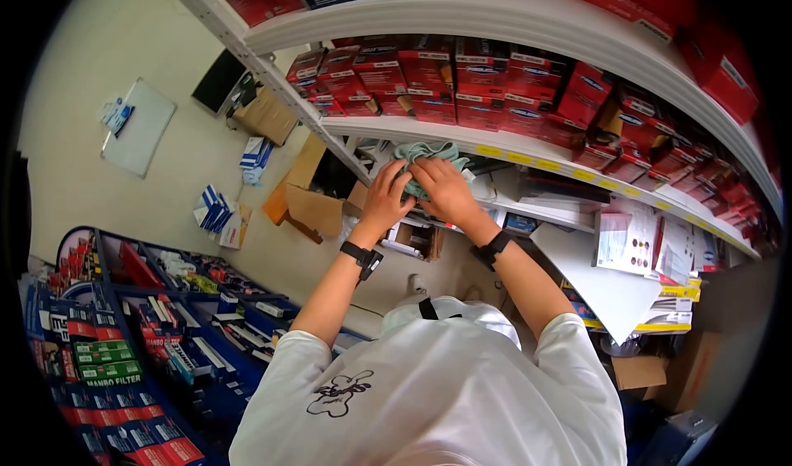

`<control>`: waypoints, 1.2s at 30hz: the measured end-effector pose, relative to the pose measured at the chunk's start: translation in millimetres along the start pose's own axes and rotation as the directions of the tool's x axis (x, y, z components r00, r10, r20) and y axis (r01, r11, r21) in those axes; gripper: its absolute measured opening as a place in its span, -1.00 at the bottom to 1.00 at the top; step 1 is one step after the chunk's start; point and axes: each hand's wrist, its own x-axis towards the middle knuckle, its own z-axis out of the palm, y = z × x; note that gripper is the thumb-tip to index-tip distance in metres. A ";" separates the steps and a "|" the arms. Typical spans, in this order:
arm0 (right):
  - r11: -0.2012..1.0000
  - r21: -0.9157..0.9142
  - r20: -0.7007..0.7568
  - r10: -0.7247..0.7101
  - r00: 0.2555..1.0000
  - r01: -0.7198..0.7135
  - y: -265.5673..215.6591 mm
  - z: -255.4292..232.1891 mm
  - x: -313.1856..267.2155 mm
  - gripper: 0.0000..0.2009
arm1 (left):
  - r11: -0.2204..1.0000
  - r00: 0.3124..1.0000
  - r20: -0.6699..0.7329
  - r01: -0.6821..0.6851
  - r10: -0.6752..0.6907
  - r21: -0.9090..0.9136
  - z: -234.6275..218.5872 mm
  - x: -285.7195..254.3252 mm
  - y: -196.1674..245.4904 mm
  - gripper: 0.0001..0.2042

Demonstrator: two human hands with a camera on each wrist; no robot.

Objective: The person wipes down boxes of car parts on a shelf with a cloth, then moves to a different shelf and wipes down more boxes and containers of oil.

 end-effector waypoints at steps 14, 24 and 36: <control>0.990 0.126 0.159 -0.088 0.983 0.068 -45.0 140.9 79.0 -0.33 | 0.965 0.965 -0.034 0.260 -0.259 0.032 -58.9 -90.1 -112.1 -0.39; 0.999 -0.004 0.100 0.033 0.994 -0.033 -36.9 223.1 135.9 -0.47 | 0.931 0.933 0.056 0.359 -0.356 -0.061 -63.9 -84.1 -200.8 -0.39; 0.959 -0.064 0.340 0.281 0.898 -0.276 -14.2 287.0 98.5 -0.56 | 0.844 0.849 0.322 0.495 -0.420 -0.205 -24.5 -126.0 -234.4 -0.52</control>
